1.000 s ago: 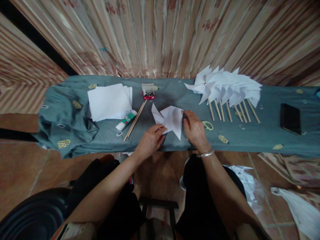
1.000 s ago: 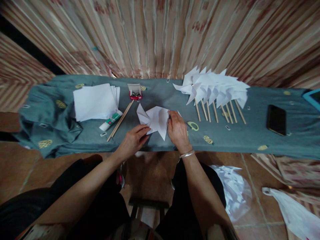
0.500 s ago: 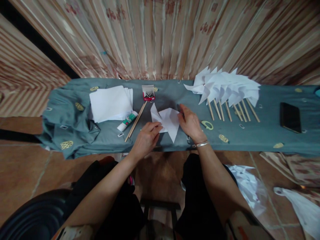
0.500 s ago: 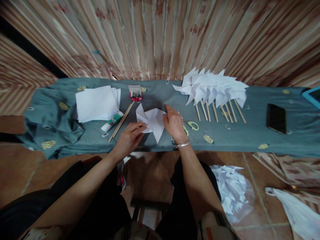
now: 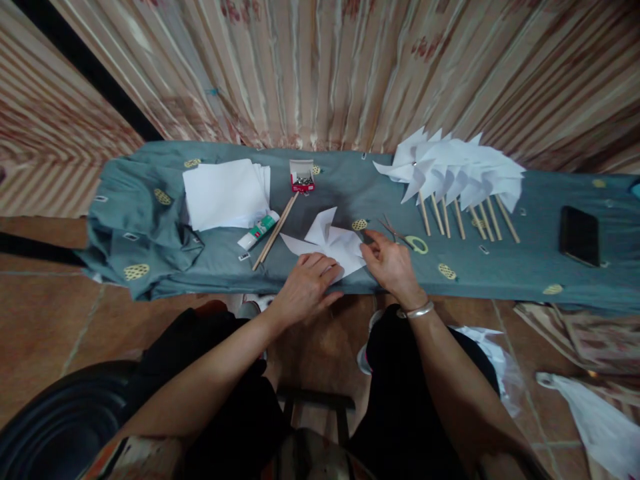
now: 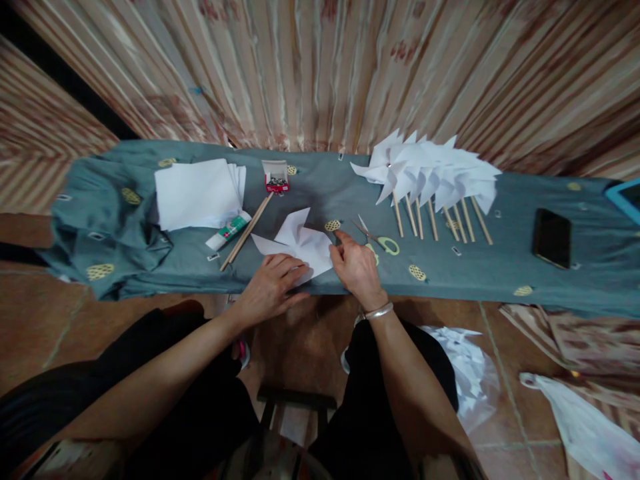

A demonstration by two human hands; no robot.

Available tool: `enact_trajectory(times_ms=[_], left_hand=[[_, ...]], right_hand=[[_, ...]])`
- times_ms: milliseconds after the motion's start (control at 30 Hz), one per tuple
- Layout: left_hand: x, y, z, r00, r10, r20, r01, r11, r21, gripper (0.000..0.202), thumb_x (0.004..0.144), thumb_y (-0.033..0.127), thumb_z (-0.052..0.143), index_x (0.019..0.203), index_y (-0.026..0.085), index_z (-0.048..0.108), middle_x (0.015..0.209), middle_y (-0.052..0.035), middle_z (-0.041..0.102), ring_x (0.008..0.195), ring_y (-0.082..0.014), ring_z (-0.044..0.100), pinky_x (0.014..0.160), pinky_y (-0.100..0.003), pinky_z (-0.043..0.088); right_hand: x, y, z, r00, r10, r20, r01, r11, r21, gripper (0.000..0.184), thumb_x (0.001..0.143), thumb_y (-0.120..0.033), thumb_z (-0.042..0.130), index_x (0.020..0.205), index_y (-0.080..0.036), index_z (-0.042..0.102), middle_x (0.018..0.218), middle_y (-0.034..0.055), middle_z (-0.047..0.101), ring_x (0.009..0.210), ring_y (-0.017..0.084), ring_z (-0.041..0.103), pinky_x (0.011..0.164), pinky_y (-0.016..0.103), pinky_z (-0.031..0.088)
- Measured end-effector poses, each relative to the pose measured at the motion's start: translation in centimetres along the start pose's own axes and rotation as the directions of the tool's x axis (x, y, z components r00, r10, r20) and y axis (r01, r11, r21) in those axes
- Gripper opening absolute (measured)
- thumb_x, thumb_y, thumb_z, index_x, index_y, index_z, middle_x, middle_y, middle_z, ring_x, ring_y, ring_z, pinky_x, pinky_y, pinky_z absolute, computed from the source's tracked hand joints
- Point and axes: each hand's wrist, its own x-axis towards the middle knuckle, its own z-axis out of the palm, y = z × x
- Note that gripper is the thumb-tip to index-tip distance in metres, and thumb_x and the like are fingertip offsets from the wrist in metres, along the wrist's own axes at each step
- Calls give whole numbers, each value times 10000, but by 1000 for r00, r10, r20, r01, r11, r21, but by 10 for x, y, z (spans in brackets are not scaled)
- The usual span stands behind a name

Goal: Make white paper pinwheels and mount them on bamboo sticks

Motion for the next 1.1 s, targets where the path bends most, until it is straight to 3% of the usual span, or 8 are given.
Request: enact_trajectory(times_ms=[100, 267, 400, 533, 900, 1100], left_hand=[[0, -1, 2, 999, 9, 37, -12, 998, 65, 278, 884, 267, 652, 1128, 144, 602, 1114, -99, 665, 1021, -260, 554, 850, -401, 413], [-2, -6, 2, 999, 47, -14, -45, 989, 144, 136, 958, 201, 524, 1010, 165, 644, 999, -58, 694, 923, -218, 570, 773, -361, 381], [-6, -9, 0, 997, 61, -48, -52, 982, 180, 159, 967, 181, 503, 989, 152, 657, 959, -56, 697, 860, -198, 576, 753, -341, 392], [-10, -10, -4, 997, 58, -44, -48, 979, 199, 171, 962, 164, 499, 1001, 141, 664, 940, -65, 695, 848, -193, 587, 763, -340, 410], [-15, -30, -15, 997, 10, -76, 2, 988, 155, 192, 956, 162, 503, 992, 189, 690, 995, -64, 723, 931, -217, 577, 783, -375, 403], [-9, -19, -10, 997, 21, -70, -5, 974, 225, 179, 968, 202, 495, 1033, 171, 659, 1045, -70, 712, 954, -231, 564, 805, -381, 395]], right_hand=[[-11, 2, -3, 1000, 13, 12, -13, 1000, 16, 401, 924, -314, 500, 1261, -142, 635, 819, 86, 770, 751, 266, 726, 722, 369, 547], [-22, 10, -13, 999, -22, -42, 24, 999, 38, 387, 926, -327, 523, 1226, -120, 655, 858, 103, 769, 796, 276, 723, 775, 403, 559], [-28, 11, -18, 957, -261, -129, 274, 957, 98, 358, 956, -218, 427, 1203, -120, 667, 1196, 156, 704, 1107, 274, 647, 1006, 452, 494], [-32, 9, -15, 898, -439, -21, 436, 886, 155, 412, 945, -128, 353, 1219, -158, 660, 1352, 141, 608, 1243, 251, 542, 1048, 464, 474], [-35, 13, -8, 901, -433, 32, 428, 898, 103, 442, 867, -67, 408, 1180, -196, 692, 1376, 121, 582, 1262, 299, 514, 1059, 537, 471], [-39, 7, 0, 894, -449, 9, 447, 892, 70, 373, 896, -114, 450, 1181, -170, 684, 1417, 147, 536, 1298, 312, 486, 1075, 539, 458]])
